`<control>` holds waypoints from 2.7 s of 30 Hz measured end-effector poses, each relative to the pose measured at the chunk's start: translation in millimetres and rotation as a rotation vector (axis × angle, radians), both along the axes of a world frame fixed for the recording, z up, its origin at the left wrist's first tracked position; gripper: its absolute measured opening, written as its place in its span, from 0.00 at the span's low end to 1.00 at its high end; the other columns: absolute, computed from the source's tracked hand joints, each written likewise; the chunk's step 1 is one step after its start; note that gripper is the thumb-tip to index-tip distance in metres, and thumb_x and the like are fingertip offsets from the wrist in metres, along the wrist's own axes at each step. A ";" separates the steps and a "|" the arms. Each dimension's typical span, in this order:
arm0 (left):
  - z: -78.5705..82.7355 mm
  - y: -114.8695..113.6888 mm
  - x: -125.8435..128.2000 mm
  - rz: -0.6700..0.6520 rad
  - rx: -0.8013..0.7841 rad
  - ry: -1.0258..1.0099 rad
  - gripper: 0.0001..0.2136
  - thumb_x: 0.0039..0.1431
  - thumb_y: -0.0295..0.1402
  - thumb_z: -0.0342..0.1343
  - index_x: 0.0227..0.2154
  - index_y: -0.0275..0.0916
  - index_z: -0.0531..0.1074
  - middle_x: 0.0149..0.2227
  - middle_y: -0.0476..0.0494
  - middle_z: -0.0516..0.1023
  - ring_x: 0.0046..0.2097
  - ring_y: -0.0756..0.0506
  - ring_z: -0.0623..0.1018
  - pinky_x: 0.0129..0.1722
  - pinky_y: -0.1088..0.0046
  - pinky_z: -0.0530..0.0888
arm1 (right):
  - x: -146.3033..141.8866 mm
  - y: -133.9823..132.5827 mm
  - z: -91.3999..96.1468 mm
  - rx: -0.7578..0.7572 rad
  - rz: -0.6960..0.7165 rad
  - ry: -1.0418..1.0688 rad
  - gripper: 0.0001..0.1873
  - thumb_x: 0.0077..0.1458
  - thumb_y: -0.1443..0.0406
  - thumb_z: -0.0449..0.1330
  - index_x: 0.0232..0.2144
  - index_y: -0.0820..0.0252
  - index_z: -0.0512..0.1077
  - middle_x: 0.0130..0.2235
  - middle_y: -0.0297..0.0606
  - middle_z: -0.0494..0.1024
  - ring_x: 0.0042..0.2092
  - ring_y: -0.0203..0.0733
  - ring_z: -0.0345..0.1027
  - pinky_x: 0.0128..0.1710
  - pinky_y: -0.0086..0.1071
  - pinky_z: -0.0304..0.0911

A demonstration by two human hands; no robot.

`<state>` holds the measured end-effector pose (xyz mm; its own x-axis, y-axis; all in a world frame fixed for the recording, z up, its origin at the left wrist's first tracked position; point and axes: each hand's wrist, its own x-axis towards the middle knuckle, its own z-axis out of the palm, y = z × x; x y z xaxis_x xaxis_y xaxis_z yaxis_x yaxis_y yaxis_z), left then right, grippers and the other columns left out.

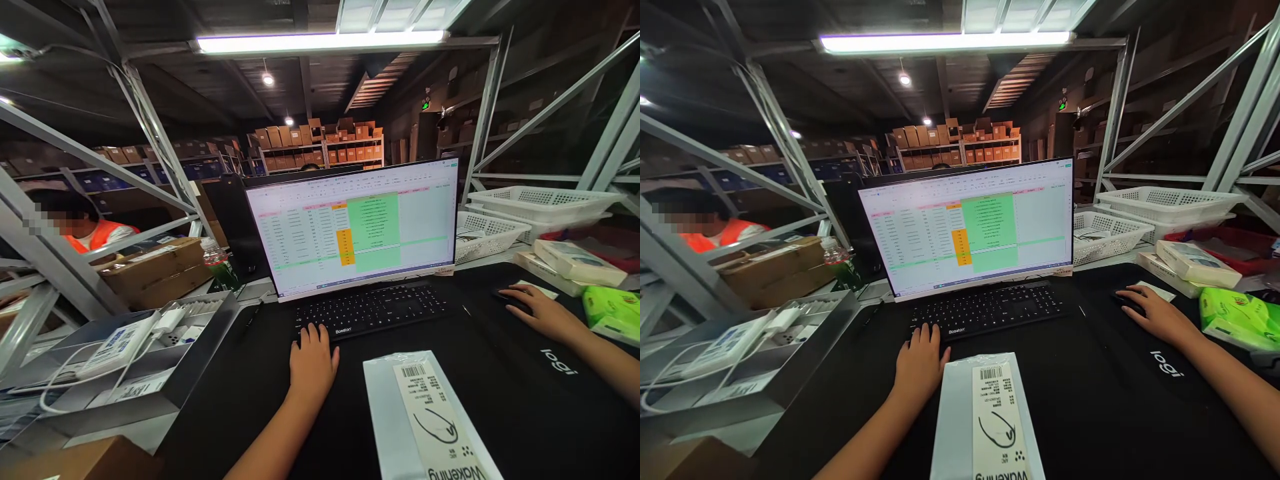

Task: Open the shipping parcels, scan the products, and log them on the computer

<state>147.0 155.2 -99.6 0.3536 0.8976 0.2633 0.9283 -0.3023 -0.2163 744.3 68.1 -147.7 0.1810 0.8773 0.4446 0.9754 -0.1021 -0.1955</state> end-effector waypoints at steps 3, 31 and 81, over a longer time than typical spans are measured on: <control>-0.6 -0.2 -0.4 0.001 0.004 -0.004 0.27 0.69 0.39 0.45 0.66 0.30 0.64 0.66 0.23 0.67 0.66 0.29 0.69 0.58 0.48 0.73 | 1.9 -0.2 -1.8 -0.002 0.005 -0.015 0.29 0.61 0.48 0.51 0.55 0.55 0.75 0.58 0.50 0.70 0.58 0.57 0.70 0.55 0.45 0.70; 5.8 -3.5 3.0 0.020 -0.027 -0.002 0.27 0.69 0.39 0.45 0.66 0.30 0.64 0.67 0.23 0.66 0.66 0.28 0.68 0.59 0.48 0.72 | -3.6 -0.5 3.2 -0.007 -0.025 -0.027 0.28 0.60 0.49 0.50 0.54 0.54 0.75 0.56 0.49 0.72 0.55 0.55 0.73 0.55 0.42 0.70; 10.8 50.8 148.5 -0.569 0.007 -0.179 0.33 0.65 0.53 0.53 0.63 0.32 0.66 0.61 0.30 0.73 0.64 0.34 0.70 0.70 0.50 0.60 | -4.9 -2.3 0.8 0.024 0.024 -0.079 0.27 0.64 0.52 0.51 0.59 0.53 0.73 0.58 0.48 0.72 0.58 0.54 0.70 0.57 0.45 0.69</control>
<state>295.6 206.1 -88.8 0.7281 0.5783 0.3682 0.6433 -0.7619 -0.0755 739.4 65.8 -146.8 0.1233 0.8698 0.4778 0.9900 -0.0747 -0.1195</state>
